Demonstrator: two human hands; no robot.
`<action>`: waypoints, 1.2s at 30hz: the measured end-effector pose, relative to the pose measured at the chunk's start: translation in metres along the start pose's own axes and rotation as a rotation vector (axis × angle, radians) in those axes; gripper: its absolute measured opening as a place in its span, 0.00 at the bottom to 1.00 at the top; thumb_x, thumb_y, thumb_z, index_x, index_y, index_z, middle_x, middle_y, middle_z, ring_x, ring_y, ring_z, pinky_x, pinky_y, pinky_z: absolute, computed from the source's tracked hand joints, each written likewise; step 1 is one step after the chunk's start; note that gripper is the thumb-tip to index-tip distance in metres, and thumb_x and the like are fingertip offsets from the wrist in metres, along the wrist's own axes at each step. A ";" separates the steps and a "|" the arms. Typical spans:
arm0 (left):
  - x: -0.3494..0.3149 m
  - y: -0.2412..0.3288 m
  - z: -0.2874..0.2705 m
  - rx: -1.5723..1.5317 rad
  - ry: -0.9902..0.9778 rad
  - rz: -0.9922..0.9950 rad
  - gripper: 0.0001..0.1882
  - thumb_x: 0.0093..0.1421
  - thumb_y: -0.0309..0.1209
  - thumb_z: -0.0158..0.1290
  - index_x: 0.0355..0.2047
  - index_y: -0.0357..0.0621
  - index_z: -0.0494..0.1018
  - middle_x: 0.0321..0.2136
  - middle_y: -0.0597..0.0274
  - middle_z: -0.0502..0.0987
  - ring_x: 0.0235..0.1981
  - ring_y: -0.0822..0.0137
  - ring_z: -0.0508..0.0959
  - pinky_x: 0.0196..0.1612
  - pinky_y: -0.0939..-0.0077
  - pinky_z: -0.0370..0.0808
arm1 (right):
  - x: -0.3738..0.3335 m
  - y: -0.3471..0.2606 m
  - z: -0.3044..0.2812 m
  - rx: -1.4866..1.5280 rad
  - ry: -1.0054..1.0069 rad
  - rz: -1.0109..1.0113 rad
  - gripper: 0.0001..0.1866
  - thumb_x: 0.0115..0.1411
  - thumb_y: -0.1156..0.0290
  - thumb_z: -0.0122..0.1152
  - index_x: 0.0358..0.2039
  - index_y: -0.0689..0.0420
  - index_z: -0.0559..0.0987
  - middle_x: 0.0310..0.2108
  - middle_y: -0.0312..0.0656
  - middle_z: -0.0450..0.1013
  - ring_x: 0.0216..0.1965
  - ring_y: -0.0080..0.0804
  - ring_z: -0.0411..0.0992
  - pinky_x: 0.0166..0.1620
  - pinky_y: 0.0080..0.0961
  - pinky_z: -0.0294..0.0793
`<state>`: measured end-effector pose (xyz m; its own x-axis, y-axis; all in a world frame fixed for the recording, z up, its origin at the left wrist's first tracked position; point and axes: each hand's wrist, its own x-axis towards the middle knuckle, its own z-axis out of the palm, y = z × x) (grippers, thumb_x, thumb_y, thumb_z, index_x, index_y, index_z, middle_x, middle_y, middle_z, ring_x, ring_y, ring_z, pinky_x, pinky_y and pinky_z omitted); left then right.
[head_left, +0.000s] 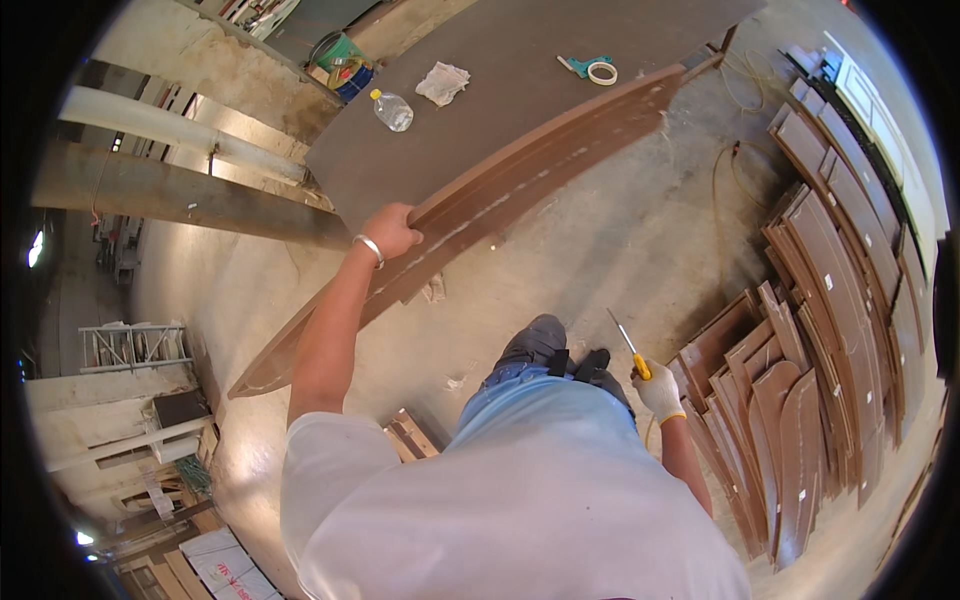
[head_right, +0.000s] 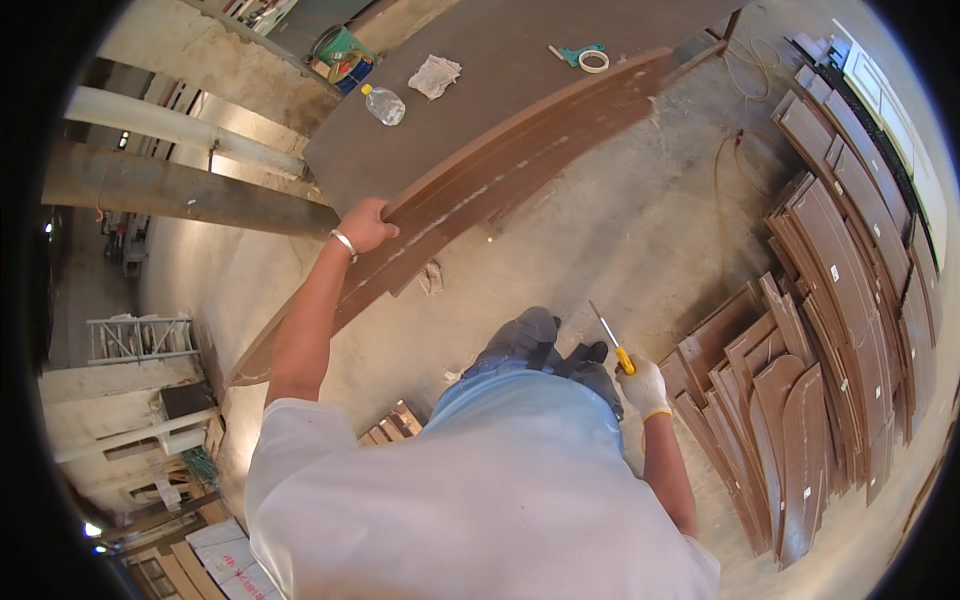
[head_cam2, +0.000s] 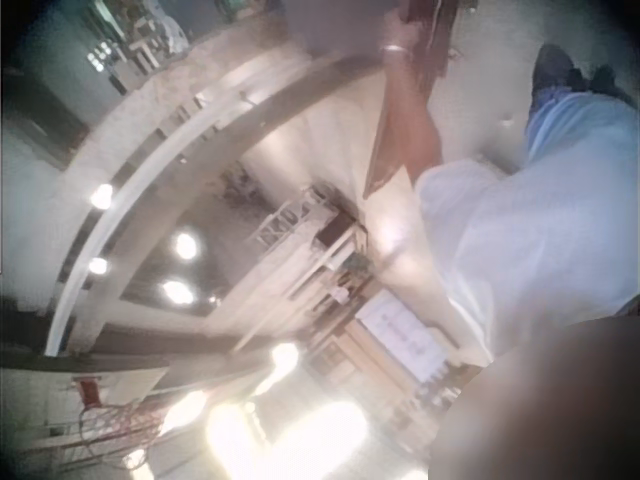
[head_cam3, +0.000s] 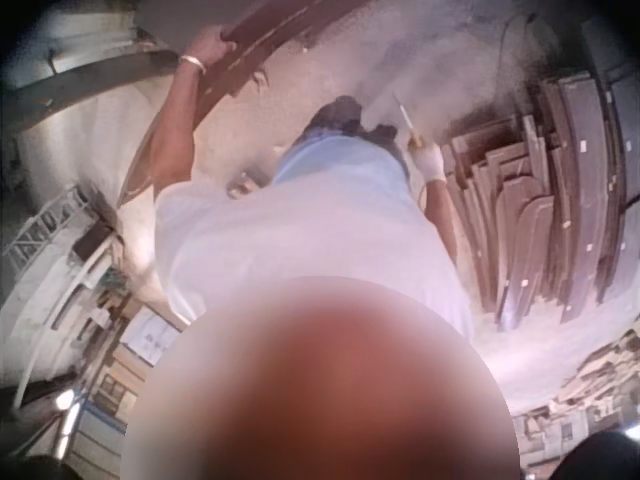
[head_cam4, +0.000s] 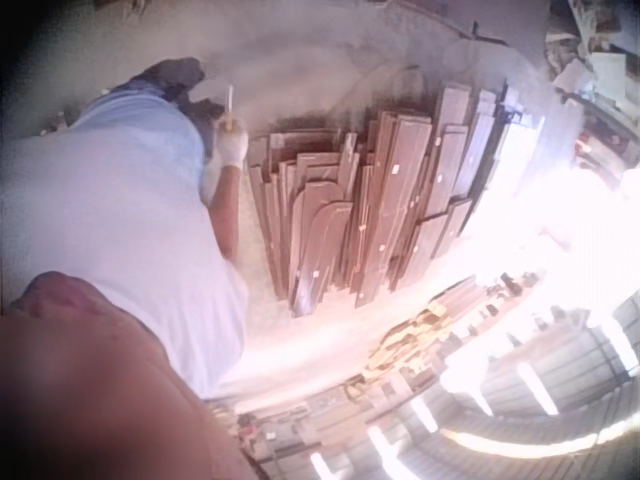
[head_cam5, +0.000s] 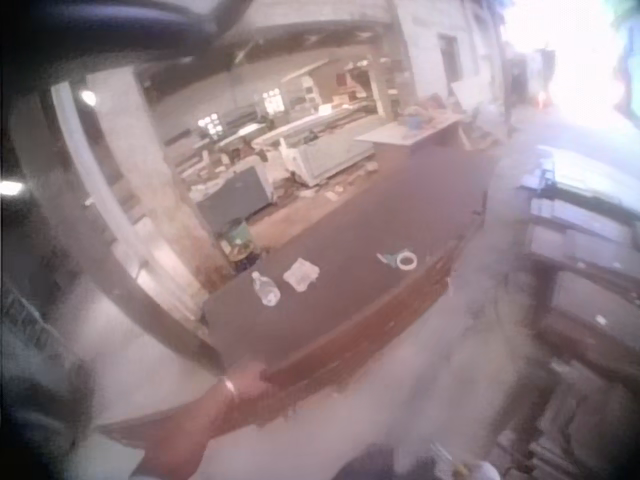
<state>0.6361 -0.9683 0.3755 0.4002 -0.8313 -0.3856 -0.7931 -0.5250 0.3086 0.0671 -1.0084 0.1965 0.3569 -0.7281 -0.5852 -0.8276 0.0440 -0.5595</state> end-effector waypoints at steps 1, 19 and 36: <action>0.001 -0.007 -0.005 0.087 0.060 -0.014 0.14 0.50 0.33 0.62 0.36 0.38 0.81 0.35 0.45 0.83 0.40 0.45 0.82 0.45 0.57 0.77 | 0.001 0.007 0.004 0.012 0.012 0.001 0.13 0.55 0.68 0.65 0.41 0.56 0.82 0.36 0.51 0.81 0.40 0.47 0.80 0.45 0.38 0.78; 0.034 -0.129 0.146 0.175 0.428 -0.108 0.22 0.55 0.30 0.57 0.53 0.49 0.74 0.49 0.60 0.78 0.50 0.55 0.78 0.50 0.54 0.76 | 0.070 -0.113 0.067 0.113 0.136 0.120 0.17 0.54 0.69 0.66 0.45 0.55 0.82 0.34 0.50 0.81 0.37 0.40 0.81 0.44 0.33 0.78; 0.109 -0.108 0.273 0.195 0.150 0.036 0.56 0.54 0.46 0.65 0.74 0.39 0.45 0.76 0.48 0.39 0.76 0.45 0.37 0.74 0.39 0.35 | 0.066 -0.193 0.057 -0.287 -0.137 0.139 0.17 0.55 0.59 0.66 0.42 0.54 0.81 0.38 0.55 0.80 0.43 0.56 0.78 0.47 0.46 0.76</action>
<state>0.6405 -0.9523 0.0629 0.4220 -0.8744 -0.2394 -0.8760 -0.4613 0.1410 0.2756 -1.0261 0.2322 0.2711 -0.6289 -0.7287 -0.9535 -0.0717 -0.2928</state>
